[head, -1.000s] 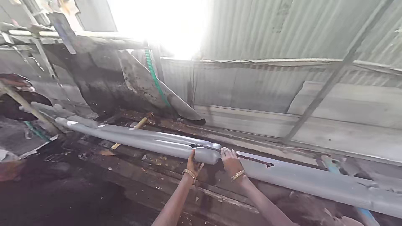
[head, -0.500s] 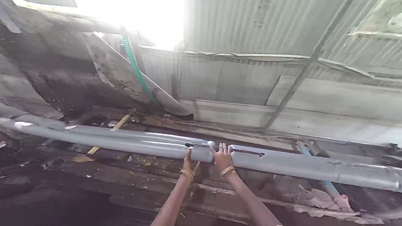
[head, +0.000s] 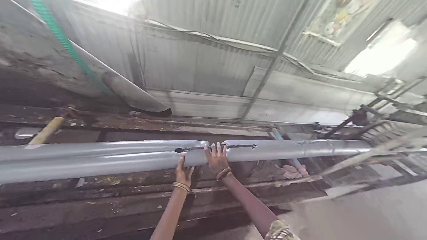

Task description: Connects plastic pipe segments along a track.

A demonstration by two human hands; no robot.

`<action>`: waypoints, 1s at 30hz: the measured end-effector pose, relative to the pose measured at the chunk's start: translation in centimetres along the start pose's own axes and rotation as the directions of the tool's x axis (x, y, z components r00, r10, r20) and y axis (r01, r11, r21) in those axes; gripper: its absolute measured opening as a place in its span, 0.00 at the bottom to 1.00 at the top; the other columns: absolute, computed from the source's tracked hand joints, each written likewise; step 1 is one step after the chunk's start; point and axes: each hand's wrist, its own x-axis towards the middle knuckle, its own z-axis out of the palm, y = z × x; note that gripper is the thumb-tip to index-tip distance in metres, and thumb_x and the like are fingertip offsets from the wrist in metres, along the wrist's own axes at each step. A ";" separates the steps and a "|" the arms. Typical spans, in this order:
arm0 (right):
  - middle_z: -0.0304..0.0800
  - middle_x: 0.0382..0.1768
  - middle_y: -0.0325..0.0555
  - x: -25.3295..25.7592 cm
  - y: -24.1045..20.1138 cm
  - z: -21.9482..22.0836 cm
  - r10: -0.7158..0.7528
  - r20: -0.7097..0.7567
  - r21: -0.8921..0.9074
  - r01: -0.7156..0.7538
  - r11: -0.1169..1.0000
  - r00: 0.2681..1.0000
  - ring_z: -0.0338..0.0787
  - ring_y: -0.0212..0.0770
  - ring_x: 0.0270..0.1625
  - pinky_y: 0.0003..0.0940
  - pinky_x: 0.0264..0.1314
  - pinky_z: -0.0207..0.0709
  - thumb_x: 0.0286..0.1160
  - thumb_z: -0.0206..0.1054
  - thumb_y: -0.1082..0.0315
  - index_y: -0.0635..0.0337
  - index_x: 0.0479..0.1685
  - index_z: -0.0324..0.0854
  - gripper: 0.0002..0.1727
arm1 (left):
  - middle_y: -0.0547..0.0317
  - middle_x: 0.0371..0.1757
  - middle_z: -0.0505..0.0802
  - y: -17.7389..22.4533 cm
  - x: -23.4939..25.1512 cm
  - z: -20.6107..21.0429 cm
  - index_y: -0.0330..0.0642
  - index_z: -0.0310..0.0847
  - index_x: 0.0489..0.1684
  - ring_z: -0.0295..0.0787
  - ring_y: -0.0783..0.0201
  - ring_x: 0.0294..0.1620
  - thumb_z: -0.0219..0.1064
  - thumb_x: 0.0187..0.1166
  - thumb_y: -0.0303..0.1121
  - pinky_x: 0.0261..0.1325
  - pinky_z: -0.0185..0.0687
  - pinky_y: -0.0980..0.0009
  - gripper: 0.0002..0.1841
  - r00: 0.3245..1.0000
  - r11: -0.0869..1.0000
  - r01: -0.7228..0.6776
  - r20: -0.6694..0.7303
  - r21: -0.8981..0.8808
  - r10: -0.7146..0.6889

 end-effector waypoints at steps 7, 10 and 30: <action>0.54 0.91 0.67 -0.3 0.3 -0.2 0.037 0.083 0.008 -0.038 0.999 0.996 0.46 0.74 0.93 0.79 0.88 0.32 0.74 0.65 0.77 0.51 0.94 0.57 0.43 | 0.41 0.87 0.68 0.2 -0.3 -0.6 0.40 0.56 0.89 0.70 0.49 0.83 0.51 0.92 0.51 0.79 0.70 0.54 0.33 0.998 0.997 0.053 0.024 0.060 -0.055; 0.51 0.92 0.66 -0.3 0.4 -0.4 0.051 0.110 0.014 -0.053 0.999 0.993 0.43 0.72 0.94 0.78 0.88 0.29 0.73 0.68 0.75 0.50 0.94 0.55 0.45 | 0.42 0.89 0.66 0.4 -0.4 -0.9 0.41 0.56 0.90 0.66 0.49 0.86 0.50 0.92 0.52 0.81 0.66 0.52 0.33 0.997 0.995 0.066 0.044 0.076 -0.070; 0.69 0.86 0.55 0.3 8.6 1.0 -0.357 -0.081 0.092 0.364 0.927 0.931 0.66 0.64 0.88 0.70 0.87 0.49 0.71 0.64 0.84 0.46 0.88 0.68 0.41 | 0.37 0.69 0.86 -13.8 -15.0 -15.1 0.32 0.67 0.80 0.86 0.53 0.62 0.44 0.95 0.39 0.65 0.79 0.57 0.24 0.962 0.952 0.038 -0.269 0.305 0.048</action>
